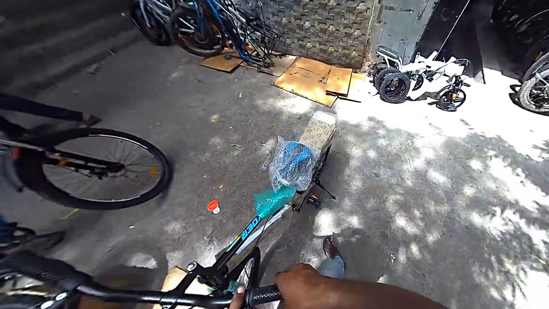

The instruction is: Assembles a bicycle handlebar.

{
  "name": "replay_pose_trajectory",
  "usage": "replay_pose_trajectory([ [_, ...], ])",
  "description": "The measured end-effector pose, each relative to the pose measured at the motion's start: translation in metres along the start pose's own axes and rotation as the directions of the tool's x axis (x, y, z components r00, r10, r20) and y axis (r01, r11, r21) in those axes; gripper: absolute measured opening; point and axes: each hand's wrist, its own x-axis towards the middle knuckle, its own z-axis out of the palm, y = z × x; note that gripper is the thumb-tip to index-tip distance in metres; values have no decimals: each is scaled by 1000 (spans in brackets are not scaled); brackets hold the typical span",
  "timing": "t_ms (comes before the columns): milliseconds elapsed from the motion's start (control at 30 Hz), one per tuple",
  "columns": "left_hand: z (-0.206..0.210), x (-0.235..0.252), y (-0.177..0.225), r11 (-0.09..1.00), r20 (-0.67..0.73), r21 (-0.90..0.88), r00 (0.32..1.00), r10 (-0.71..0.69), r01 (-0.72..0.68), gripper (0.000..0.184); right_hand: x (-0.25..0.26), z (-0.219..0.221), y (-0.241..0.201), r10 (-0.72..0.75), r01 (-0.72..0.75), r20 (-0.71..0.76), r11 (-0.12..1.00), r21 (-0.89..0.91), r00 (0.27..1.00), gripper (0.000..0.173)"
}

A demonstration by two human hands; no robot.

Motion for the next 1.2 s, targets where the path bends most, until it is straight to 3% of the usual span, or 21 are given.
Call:
replay_pose_trajectory([
  [67, 25, 2, 11, 996, -21, 15, 996, -84, 85, 66, 22, -30, 33, -58, 53, 101, 997, 48, 993, 35],
  [133, 44, -1, 18, 991, -102, -14, 986, -132, 132, 56, 37, -42, 56, -120, 72, 234, 977, 202, 965, 23],
  [233, 57, -1, 26, 987, -102, -72, 983, -152, 145, 50, 38, -42, 72, -119, -63, 419, 916, 395, 900, 19],
  [367, 72, 1, 44, 974, -87, 101, 977, -194, 202, 68, 22, -65, 66, -64, 58, 308, 998, 26, 949, 52],
  [433, 90, 3, 49, 955, -140, 164, 964, -227, 249, 84, 15, -68, 78, -44, 73, 247, 991, -112, 968, 57],
  [500, 116, 25, 53, 962, -227, 98, 947, -227, 255, 86, 24, -79, 93, -23, 69, 258, 983, -172, 966, 56],
  [600, 152, 41, 64, 950, -189, 124, 947, -259, 285, 61, 25, -95, 112, 75, -37, 300, 991, -131, 951, 48],
  [733, 173, 41, 83, 910, -107, 303, 959, -262, 283, 55, 18, -96, 123, 106, -157, 359, 981, 118, 927, 39],
  [800, 176, 44, 90, 906, -48, 356, 973, -225, 227, 56, 16, -85, 132, 58, -196, 351, 907, 373, 935, 29],
  [900, 184, 45, 97, 902, -9, 375, 974, -227, 214, 56, 13, -87, 142, -17, -304, 419, 661, 686, 908, 12],
  [1067, 185, 57, 104, 910, 24, 366, 976, -218, 195, 55, 33, -97, 148, -198, -486, 569, 347, 802, 798, 17],
  [1200, 178, 62, 104, 936, -39, 304, 984, -172, 175, 52, 58, -103, 150, -318, -570, 636, 285, 771, 703, 37],
])
